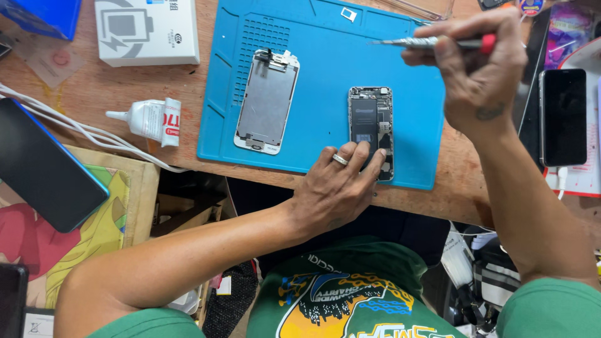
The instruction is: The person uses a precision screwdriver to remove screws from a disassembled smartphone. They then place a new battery into the phone chassis, connect the battery ribbon cable, and reattach the front screen assembly.
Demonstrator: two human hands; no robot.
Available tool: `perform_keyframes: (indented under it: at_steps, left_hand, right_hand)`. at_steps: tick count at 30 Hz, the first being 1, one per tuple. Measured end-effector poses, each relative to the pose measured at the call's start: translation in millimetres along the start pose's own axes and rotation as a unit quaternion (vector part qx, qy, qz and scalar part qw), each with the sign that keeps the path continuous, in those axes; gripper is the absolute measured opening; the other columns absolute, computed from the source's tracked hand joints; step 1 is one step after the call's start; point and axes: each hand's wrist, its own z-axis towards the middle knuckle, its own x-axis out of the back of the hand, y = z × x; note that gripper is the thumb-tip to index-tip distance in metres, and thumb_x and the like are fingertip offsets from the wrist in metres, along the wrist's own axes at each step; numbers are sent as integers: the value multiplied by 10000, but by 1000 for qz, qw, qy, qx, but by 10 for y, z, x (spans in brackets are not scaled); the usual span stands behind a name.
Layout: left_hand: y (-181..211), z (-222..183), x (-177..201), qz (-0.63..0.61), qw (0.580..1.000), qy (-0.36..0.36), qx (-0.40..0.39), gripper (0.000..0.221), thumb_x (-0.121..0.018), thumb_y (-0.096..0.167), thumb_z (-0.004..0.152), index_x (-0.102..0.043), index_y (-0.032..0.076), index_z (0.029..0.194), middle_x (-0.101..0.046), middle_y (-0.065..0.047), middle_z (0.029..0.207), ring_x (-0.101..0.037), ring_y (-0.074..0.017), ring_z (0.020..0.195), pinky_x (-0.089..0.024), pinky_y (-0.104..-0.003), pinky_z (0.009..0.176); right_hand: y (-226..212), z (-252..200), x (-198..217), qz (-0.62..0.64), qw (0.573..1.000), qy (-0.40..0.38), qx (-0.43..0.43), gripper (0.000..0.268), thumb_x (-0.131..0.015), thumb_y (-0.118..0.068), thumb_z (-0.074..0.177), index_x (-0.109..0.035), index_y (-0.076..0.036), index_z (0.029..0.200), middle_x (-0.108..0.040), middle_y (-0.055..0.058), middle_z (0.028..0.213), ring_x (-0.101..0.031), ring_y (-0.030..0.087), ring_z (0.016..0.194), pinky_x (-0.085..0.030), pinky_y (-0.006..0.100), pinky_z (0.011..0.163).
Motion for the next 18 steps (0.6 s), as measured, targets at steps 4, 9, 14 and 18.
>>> perform_keyframes:
  at_steps: [4,9,14,18]
  left_hand:
    - [15,3,-5,-7,1000,1,6,530,-717,245,904,-617,-10,1359,-555,-145,1230,-540,-254,1131,-417,-388,915]
    - [16,19,-16,-6,1000,-11,8,516,-720,220,923,-614,-4,1375,-547,-142,1242,-536,-249,1132,-408,-383,934]
    - [18,24,-18,-15,1000,-21,13,519,-726,217,922,-610,-5,1377,-542,-143,1242,-534,-253,1130,-407,-388,934]
    - [24,31,2,-25,999,-22,16,532,-731,209,914,-604,-9,1383,-541,-143,1251,-536,-257,1140,-411,-385,949]
  right_hand:
    - [-137,-355,197,34,998,20,-47,166,-488,-73,1236,-350,18,1223,-680,266,1142,-760,289,1020,-653,374,885]
    - [-276,-847,281,69,984,67,-147,205,-556,-90,1134,-376,-9,1191,-685,268,1079,-751,290,920,-687,401,807]
    - [-359,-1308,185,132,961,109,-216,201,-584,-19,1161,-386,-13,1190,-685,297,1112,-745,295,985,-664,438,923]
    - [-268,-1422,115,144,962,105,-205,185,-558,19,1119,-396,-26,1197,-683,296,1097,-741,297,990,-676,448,900]
